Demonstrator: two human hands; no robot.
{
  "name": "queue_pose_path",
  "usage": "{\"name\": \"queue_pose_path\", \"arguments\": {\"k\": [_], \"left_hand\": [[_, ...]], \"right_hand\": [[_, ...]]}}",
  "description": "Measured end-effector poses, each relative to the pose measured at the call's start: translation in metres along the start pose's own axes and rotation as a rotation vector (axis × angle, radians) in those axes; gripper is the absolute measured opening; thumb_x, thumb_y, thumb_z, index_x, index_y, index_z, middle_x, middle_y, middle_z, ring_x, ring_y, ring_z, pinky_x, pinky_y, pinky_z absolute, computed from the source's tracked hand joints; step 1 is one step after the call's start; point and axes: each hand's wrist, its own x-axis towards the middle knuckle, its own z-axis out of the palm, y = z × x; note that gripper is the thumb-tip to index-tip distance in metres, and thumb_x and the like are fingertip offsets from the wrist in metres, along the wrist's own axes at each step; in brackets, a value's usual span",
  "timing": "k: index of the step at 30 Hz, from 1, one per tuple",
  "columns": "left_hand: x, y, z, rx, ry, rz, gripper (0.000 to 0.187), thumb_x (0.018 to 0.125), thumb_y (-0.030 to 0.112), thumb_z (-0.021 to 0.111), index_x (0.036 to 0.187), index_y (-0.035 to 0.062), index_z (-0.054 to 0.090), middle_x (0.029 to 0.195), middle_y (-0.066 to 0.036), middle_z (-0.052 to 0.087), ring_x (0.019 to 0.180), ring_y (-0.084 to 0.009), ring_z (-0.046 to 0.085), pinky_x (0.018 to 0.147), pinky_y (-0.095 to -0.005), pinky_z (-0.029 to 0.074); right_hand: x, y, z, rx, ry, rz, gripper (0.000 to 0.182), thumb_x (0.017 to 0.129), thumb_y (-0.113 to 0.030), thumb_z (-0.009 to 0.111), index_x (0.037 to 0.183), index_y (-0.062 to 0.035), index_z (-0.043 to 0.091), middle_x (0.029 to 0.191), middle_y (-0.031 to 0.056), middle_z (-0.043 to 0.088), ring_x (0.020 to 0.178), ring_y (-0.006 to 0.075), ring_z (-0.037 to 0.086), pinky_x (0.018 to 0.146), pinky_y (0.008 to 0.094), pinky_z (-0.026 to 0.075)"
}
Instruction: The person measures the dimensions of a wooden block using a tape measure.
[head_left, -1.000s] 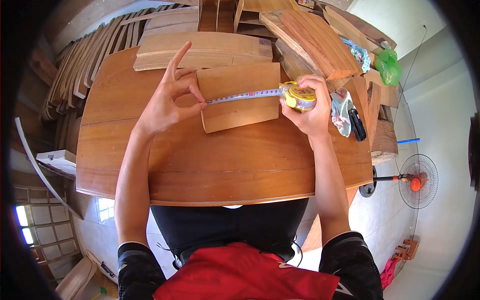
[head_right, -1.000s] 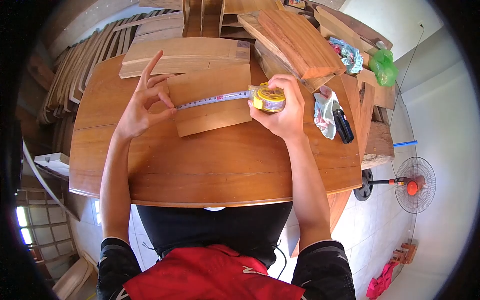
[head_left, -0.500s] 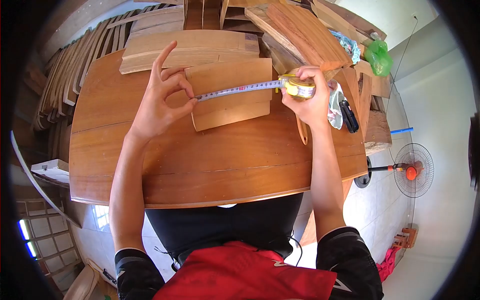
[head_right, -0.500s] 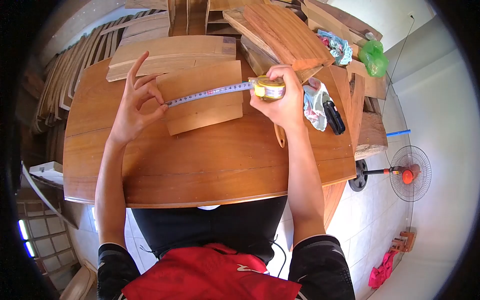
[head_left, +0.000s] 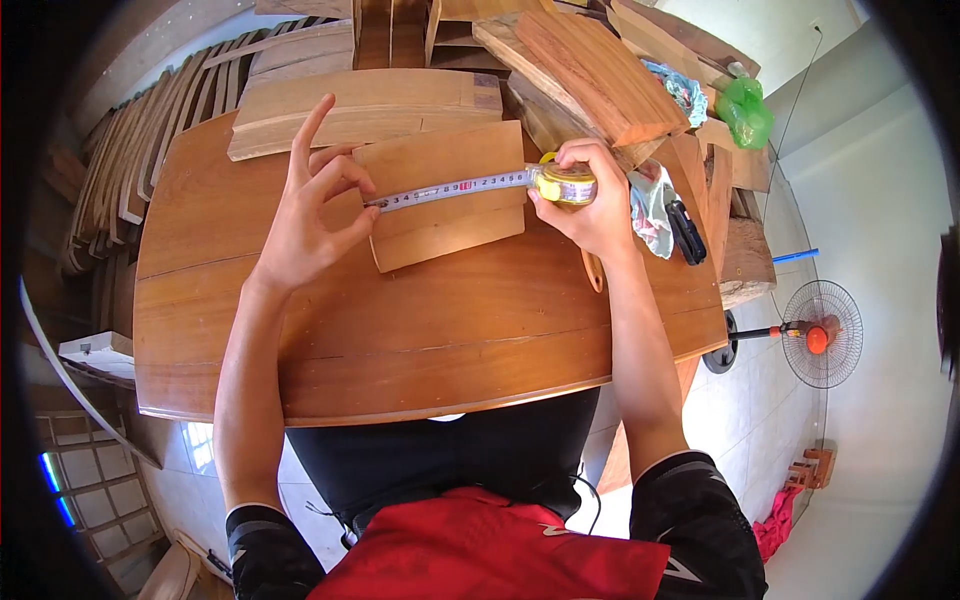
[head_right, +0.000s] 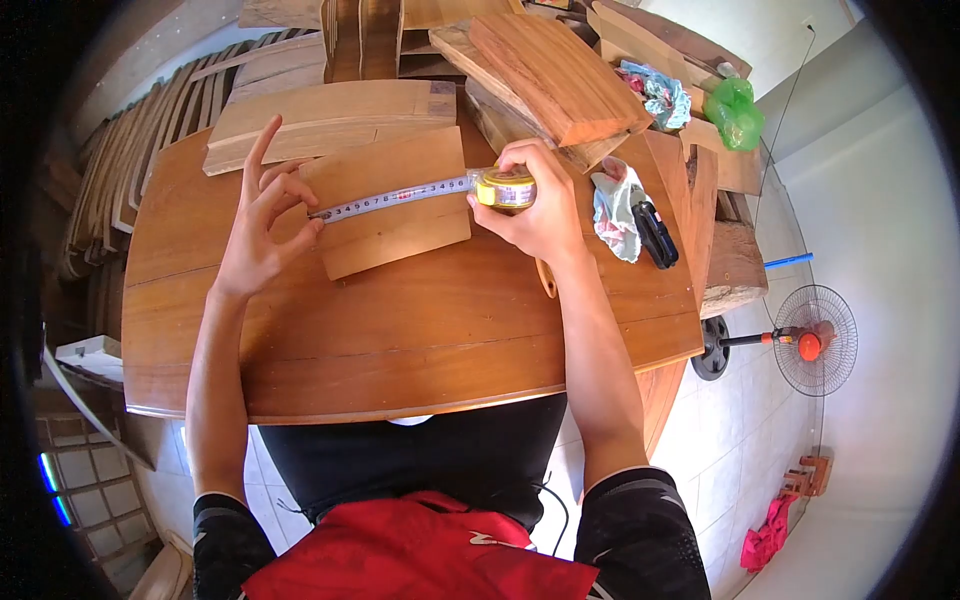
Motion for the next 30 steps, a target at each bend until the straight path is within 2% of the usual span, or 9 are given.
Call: {"name": "queue_pose_path", "arguments": {"k": [4,6,9,12,17,20,22,26,30], "left_hand": [[0.001,-0.008,-0.003,0.129,-0.005,0.115,0.016,0.081,-0.007,0.072,0.09,0.0039,0.066,0.174,-0.014,0.011,0.142,-0.0367,0.046,0.107,-0.0443,0.056],[0.0,-0.003,-0.001,0.058,0.003,0.045,0.014,0.081,-0.006,0.072,0.087,0.0049,0.067,0.174,-0.014,0.011,0.143,-0.0367,0.045,0.107,-0.0445,0.055],[0.0,0.0,-0.002,-0.024,-0.016,-0.012,0.013,0.081,-0.005,0.074,0.085,0.0062,0.068,0.175,-0.014,0.01,0.144,-0.037,0.043,0.108,-0.0452,0.054],[0.001,0.001,-0.005,-0.083,-0.023,-0.045,0.012,0.082,-0.002,0.078,0.086,0.0054,0.07,0.173,-0.015,0.011,0.144,-0.0371,0.045,0.108,-0.0462,0.055],[-0.001,-0.007,-0.009,-0.178,-0.063,-0.158,0.012,0.083,0.002,0.082,0.089,0.0055,0.072,0.174,-0.016,0.005,0.145,-0.0332,0.044,0.109,-0.0466,0.053],[-0.001,-0.014,-0.012,-0.276,-0.13,-0.326,0.011,0.085,0.008,0.082,0.089,0.0073,0.072,0.174,-0.018,0.013,0.155,-0.0333,0.03,0.117,-0.0498,0.043],[0.0,-0.012,-0.014,-0.17,-0.158,-0.37,0.012,0.086,0.013,0.082,0.089,0.0085,0.072,0.172,-0.02,0.021,0.16,-0.0326,0.018,0.122,-0.0508,0.034],[-0.002,-0.022,-0.011,-0.049,-0.13,-0.34,0.013,0.087,0.02,0.082,0.089,0.0107,0.073,0.167,-0.023,0.033,0.163,-0.0317,-0.002,0.128,-0.0508,0.02],[-0.002,-0.029,-0.009,-0.016,-0.1,-0.368,0.014,0.086,0.023,0.082,0.092,0.012,0.076,0.167,-0.022,0.031,0.162,-0.0335,0.009,0.124,-0.0502,0.031]], "right_hand": [[-0.001,-0.001,-0.001,0.008,-0.014,0.017,0.046,0.068,-0.008,0.092,0.098,-0.0048,0.058,0.1,0.0081,0.064,0.091,0.0233,0.065,0.082,0.035,0.054],[-0.002,-0.002,-0.003,-0.004,-0.047,0.024,0.048,0.069,-0.002,0.091,0.102,-0.0054,0.056,0.105,0.0096,0.064,0.096,0.0229,0.065,0.088,0.0354,0.054],[-0.002,-0.001,-0.001,-0.013,-0.041,0.03,0.049,0.068,-0.003,0.091,0.101,-0.0055,0.056,0.105,0.01,0.064,0.097,0.0231,0.066,0.088,0.0354,0.054],[0.001,-0.005,0.003,0.02,0.021,0.01,0.046,0.067,-0.009,0.093,0.097,-0.0047,0.059,0.099,0.0089,0.064,0.091,0.0246,0.065,0.082,0.0349,0.054],[-0.003,0.002,0.01,-0.004,0.029,0.001,0.048,0.068,-0.009,0.095,0.098,-0.0057,0.057,0.103,0.0114,0.065,0.094,0.0257,0.066,0.084,0.036,0.055],[-0.006,0.006,0.015,0.017,0.028,0.023,0.049,0.069,-0.008,0.095,0.099,-0.0062,0.057,0.105,0.01,0.064,0.096,0.0245,0.065,0.085,0.0357,0.055],[-0.007,0.008,0.02,0.017,0.021,0.037,0.049,0.07,-0.009,0.095,0.101,-0.0061,0.057,0.107,0.0095,0.064,0.097,0.0238,0.065,0.086,0.0354,0.055],[-0.008,0.007,0.024,-0.013,-0.004,0.06,0.049,0.072,-0.01,0.095,0.103,-0.006,0.058,0.111,0.0088,0.063,0.1,0.0229,0.065,0.089,0.035,0.054],[-0.008,0.009,0.025,-0.004,-0.006,0.069,0.049,0.072,-0.01,0.095,0.104,-0.0059,0.058,0.111,0.0087,0.063,0.102,0.023,0.064,0.09,0.0349,0.054]]}}
